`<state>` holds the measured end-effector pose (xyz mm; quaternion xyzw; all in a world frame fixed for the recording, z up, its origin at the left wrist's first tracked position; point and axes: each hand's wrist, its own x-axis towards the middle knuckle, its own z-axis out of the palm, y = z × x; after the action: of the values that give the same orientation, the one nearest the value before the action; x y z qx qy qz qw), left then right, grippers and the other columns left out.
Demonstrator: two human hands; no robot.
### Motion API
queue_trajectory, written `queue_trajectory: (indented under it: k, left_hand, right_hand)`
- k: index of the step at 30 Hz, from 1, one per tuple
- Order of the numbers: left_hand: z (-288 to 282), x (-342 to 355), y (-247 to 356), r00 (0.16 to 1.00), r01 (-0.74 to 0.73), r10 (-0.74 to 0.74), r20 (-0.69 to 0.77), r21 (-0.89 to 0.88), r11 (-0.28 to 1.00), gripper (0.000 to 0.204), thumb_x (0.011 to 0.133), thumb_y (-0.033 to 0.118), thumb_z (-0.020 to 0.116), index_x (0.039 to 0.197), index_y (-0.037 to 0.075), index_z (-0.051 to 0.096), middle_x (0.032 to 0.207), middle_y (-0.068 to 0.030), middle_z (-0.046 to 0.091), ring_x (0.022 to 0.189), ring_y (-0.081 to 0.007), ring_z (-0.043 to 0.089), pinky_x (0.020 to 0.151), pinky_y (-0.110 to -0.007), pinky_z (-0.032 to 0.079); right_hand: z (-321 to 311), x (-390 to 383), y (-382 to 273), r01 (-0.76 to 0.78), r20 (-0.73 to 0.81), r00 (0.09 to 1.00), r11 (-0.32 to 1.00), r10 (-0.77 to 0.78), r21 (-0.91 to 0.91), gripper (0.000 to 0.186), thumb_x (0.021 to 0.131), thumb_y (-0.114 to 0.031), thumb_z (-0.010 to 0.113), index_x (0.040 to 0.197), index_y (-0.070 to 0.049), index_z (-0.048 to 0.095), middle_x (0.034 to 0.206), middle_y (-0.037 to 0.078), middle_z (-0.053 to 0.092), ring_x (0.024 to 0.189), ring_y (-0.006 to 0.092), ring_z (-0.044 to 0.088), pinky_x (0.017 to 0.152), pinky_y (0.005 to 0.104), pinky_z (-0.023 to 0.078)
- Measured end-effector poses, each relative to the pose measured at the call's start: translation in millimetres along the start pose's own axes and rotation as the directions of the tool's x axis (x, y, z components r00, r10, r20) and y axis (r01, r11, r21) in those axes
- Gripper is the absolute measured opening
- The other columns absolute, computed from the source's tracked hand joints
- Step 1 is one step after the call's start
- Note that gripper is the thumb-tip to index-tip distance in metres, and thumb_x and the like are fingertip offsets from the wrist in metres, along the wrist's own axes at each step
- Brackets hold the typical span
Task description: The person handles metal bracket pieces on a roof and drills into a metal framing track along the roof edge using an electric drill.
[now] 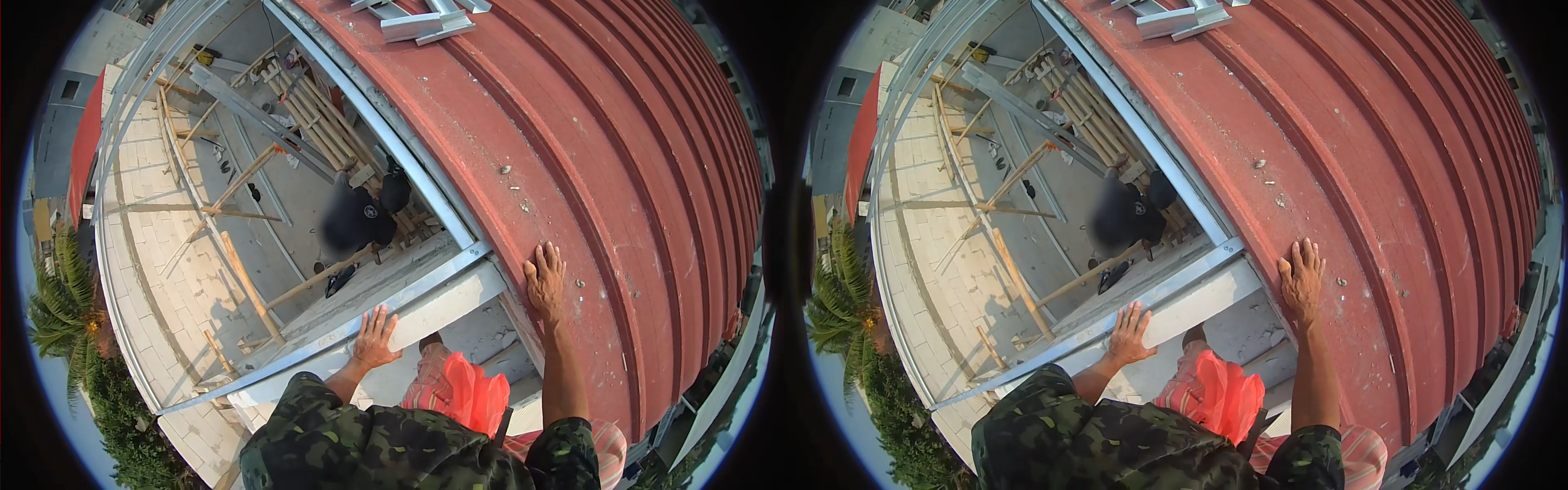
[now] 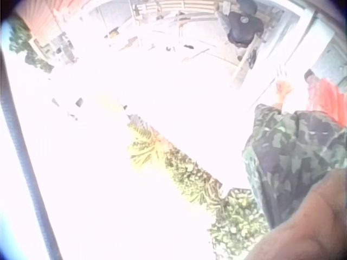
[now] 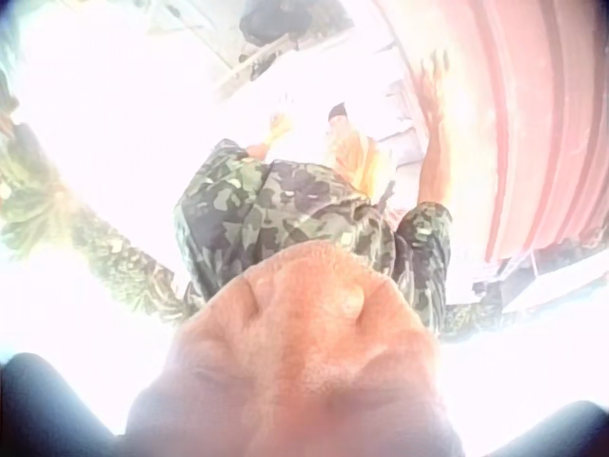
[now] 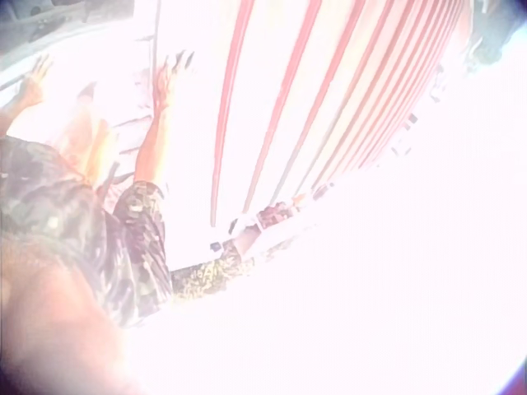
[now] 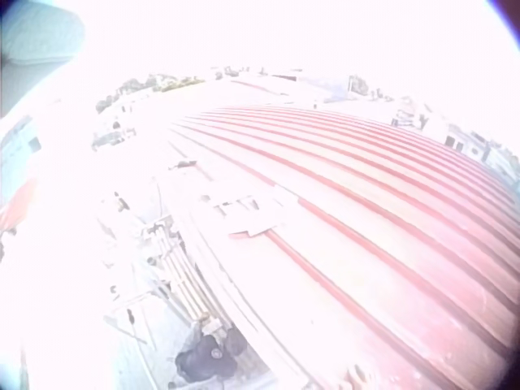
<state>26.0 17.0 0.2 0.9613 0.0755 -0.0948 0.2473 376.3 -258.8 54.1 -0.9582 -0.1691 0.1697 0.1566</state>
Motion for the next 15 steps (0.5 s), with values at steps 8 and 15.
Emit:
queue_trajectory:
  k: [8,15]
  left_hand:
    - [3,-7,1,0.999,0.008,-0.011,-0.05,-0.066,0.998,0.105,0.055,0.044,0.086,0.144,0.011,0.04,0.151,-0.0254,0.031,0.142,-0.0403,0.029,0.113,-0.059,0.024]
    - [-1,-5,2,0.999,0.026,-0.025,0.034,-0.051,0.998,0.109,0.052,0.046,0.087,0.144,0.012,0.04,0.151,-0.0249,0.032,0.141,-0.0404,0.029,0.112,-0.06,0.024]
  right_hand:
    - [-9,2,-1,-0.013,0.103,0.995,1.0,0.016,-0.022,0.06,0.097,-0.047,0.048,0.141,-0.006,0.048,0.153,0.018,0.032,0.144,0.0382,0.023,0.116,0.0539,0.017]
    - [-16,10,-4,0.017,0.163,0.987,0.999,-0.012,-0.03,0.06,0.095,-0.041,0.051,0.139,-0.001,0.047,0.151,0.023,0.03,0.142,0.0431,0.024,0.115,0.0524,0.021]
